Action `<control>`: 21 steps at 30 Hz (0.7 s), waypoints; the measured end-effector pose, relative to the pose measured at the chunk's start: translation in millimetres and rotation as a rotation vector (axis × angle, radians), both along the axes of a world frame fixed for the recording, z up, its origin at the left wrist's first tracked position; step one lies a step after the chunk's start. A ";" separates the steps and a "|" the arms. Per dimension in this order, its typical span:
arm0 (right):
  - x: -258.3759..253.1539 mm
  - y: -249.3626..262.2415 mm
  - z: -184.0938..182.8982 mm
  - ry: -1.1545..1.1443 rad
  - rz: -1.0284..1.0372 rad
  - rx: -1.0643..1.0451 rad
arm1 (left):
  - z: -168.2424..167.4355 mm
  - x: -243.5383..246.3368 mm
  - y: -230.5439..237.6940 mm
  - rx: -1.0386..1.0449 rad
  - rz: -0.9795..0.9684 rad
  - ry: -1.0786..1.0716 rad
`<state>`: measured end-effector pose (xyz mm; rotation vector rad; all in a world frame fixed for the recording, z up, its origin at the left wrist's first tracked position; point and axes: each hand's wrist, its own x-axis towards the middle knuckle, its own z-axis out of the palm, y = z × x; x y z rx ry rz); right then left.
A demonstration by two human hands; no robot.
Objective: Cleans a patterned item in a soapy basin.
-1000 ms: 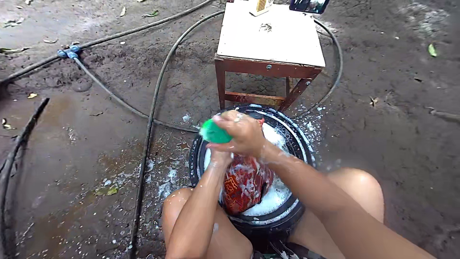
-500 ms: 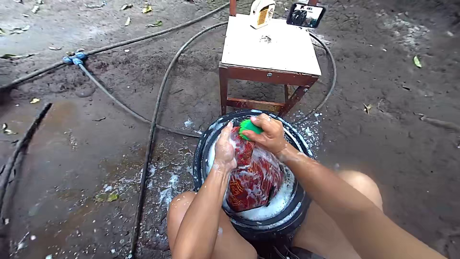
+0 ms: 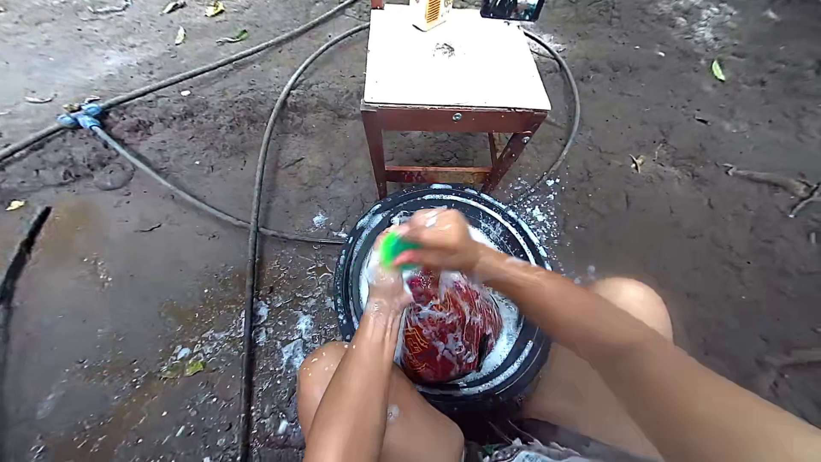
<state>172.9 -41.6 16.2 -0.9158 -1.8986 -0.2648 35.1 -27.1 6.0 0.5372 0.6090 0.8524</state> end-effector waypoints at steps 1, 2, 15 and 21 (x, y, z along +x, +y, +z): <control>24.6 -2.2 -5.2 -0.017 -0.066 -0.023 | 2.2 0.6 3.5 0.045 -0.012 -0.045; 38.1 -2.8 -6.0 -0.035 -0.138 -0.023 | 4.3 1.5 5.5 0.056 -0.028 -0.067; -30.0 1.5 11.7 0.046 -0.061 0.062 | -44.7 -16.1 18.9 0.477 -0.294 -0.267; 23.4 -3.9 -2.1 -0.023 -0.157 0.036 | 13.9 10.0 4.1 0.114 0.008 -0.104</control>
